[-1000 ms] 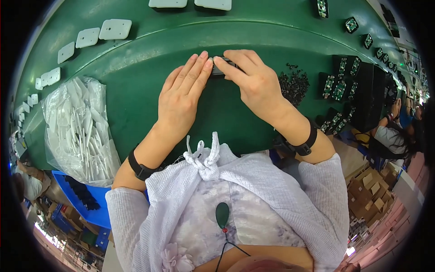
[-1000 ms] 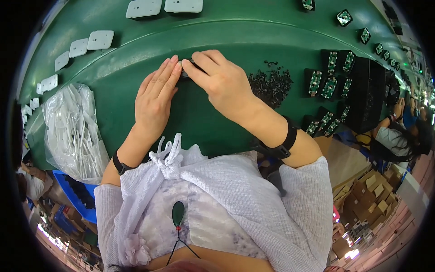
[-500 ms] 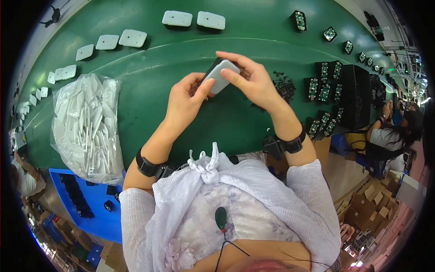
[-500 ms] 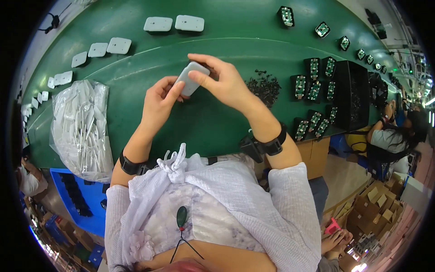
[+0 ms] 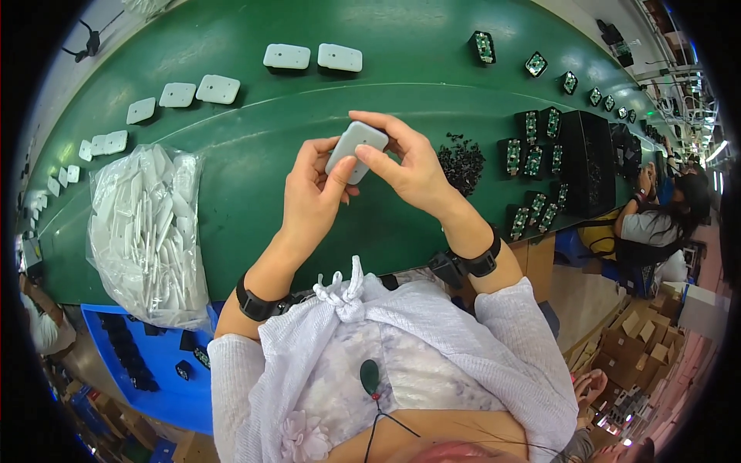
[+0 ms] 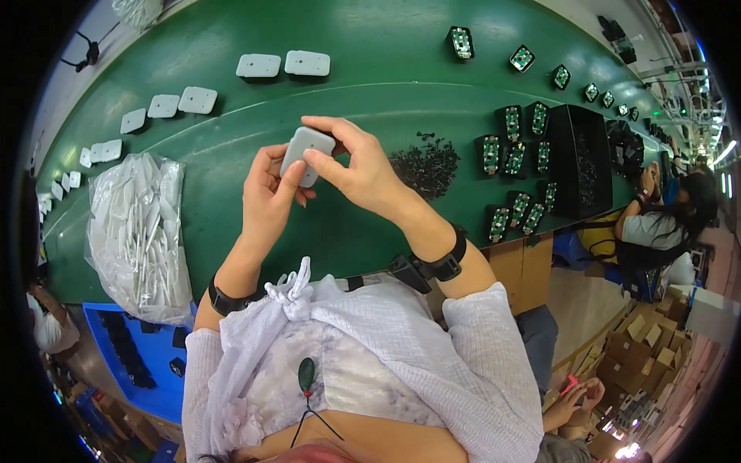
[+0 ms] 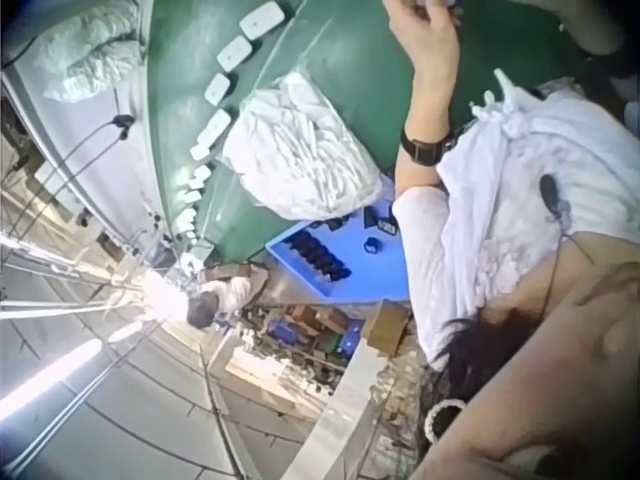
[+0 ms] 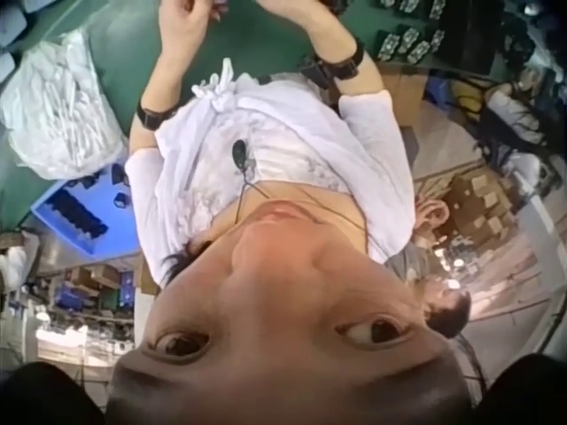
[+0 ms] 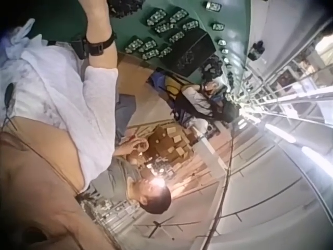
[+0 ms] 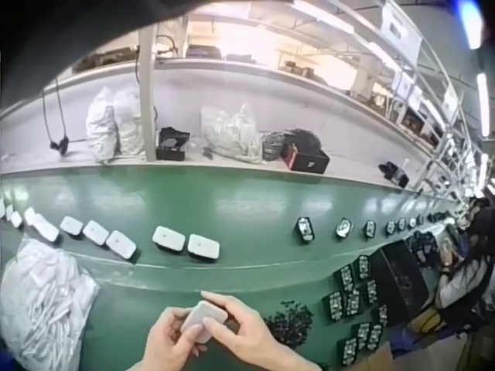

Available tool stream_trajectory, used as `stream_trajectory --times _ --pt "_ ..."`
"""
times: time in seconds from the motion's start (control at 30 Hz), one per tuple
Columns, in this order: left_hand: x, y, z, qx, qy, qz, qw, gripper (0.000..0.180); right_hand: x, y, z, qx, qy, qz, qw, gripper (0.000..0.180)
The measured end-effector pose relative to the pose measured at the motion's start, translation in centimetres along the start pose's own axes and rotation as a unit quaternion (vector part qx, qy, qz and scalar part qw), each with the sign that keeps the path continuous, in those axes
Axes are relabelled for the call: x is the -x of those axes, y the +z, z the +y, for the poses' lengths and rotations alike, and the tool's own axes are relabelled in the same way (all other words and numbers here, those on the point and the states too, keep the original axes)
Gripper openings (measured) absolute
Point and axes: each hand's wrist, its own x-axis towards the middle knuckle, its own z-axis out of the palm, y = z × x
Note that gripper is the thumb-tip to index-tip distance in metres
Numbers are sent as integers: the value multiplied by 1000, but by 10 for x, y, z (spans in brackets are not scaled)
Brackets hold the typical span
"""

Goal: The person picks up a white plastic base and a black component, fits the component into the base, and presses a black cover onto the assembly. The person then places the completed unit onto the green conveyor belt and repeats the process.

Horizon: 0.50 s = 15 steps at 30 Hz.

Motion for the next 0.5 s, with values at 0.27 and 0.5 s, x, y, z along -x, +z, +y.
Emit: stream_trajectory --times 0.27,0.5 --pt "-12 6 -11 61 12 12 998 35 -4 5 -1 -171 71 73 980 43" --pt "-10 -6 -13 -71 44 2 996 43 -73 -76 18 105 -47 60 992 44"
